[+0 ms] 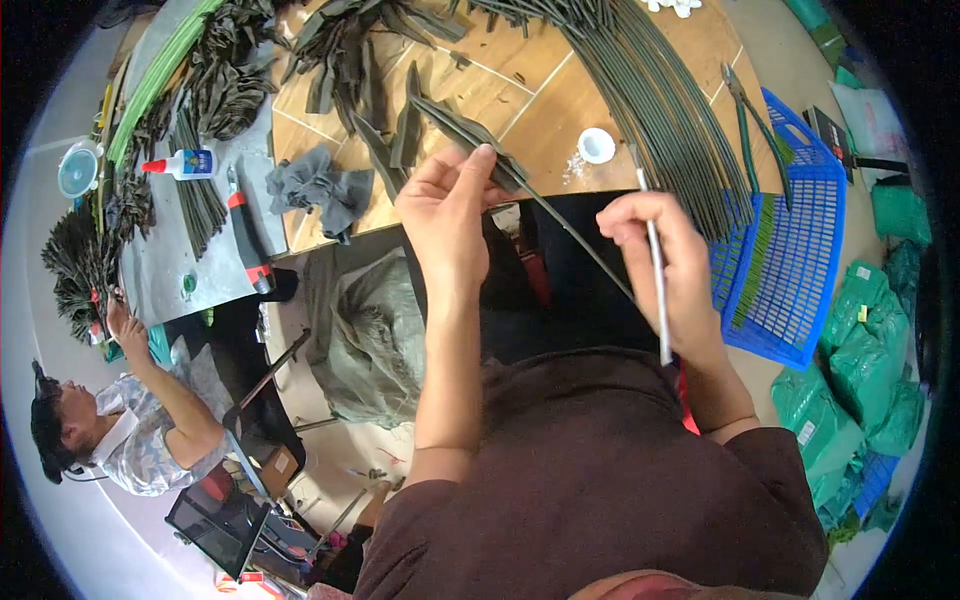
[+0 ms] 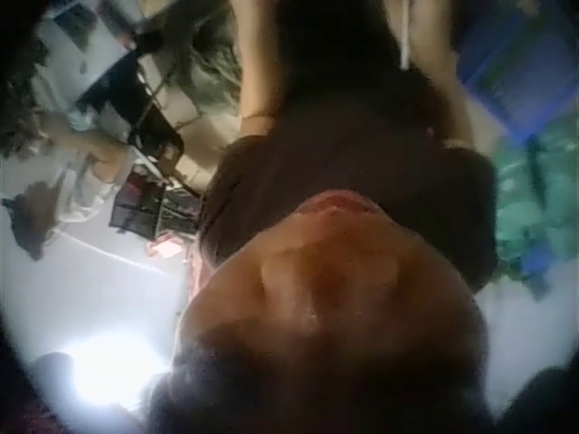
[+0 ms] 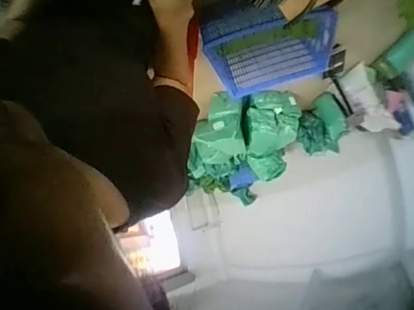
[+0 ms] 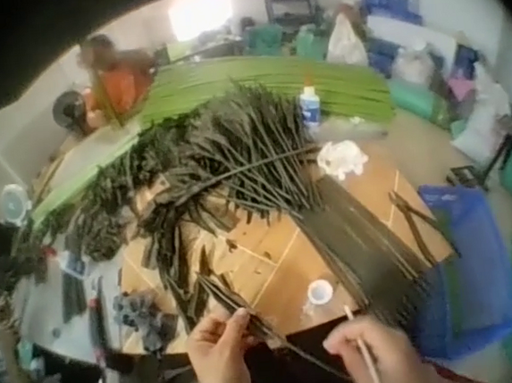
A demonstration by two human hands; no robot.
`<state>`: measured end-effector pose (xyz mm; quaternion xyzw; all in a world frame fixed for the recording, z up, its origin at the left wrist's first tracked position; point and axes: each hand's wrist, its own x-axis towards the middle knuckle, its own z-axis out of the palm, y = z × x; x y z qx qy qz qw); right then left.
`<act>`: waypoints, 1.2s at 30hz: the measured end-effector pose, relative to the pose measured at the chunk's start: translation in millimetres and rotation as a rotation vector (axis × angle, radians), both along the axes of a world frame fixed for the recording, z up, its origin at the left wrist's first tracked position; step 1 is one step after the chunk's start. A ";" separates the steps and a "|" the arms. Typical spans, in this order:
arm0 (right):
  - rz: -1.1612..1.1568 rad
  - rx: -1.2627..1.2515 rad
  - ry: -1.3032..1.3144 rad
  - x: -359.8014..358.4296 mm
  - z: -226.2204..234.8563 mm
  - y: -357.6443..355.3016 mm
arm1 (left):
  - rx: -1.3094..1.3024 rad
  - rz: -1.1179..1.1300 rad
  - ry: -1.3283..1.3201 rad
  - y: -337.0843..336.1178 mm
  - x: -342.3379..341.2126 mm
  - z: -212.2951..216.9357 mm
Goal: The person assembles decorative plant stalks by applying glue to green stems with an applicator stick, then attaching artificial leaves to the glued stems by hand.
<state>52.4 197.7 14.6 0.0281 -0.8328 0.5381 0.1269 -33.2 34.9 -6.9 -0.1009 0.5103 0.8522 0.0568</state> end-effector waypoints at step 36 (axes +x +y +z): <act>0.118 -0.251 0.129 -40.6 -19.7 2.5 | -0.132 -0.115 -0.058 16.6 -12.4 -8.5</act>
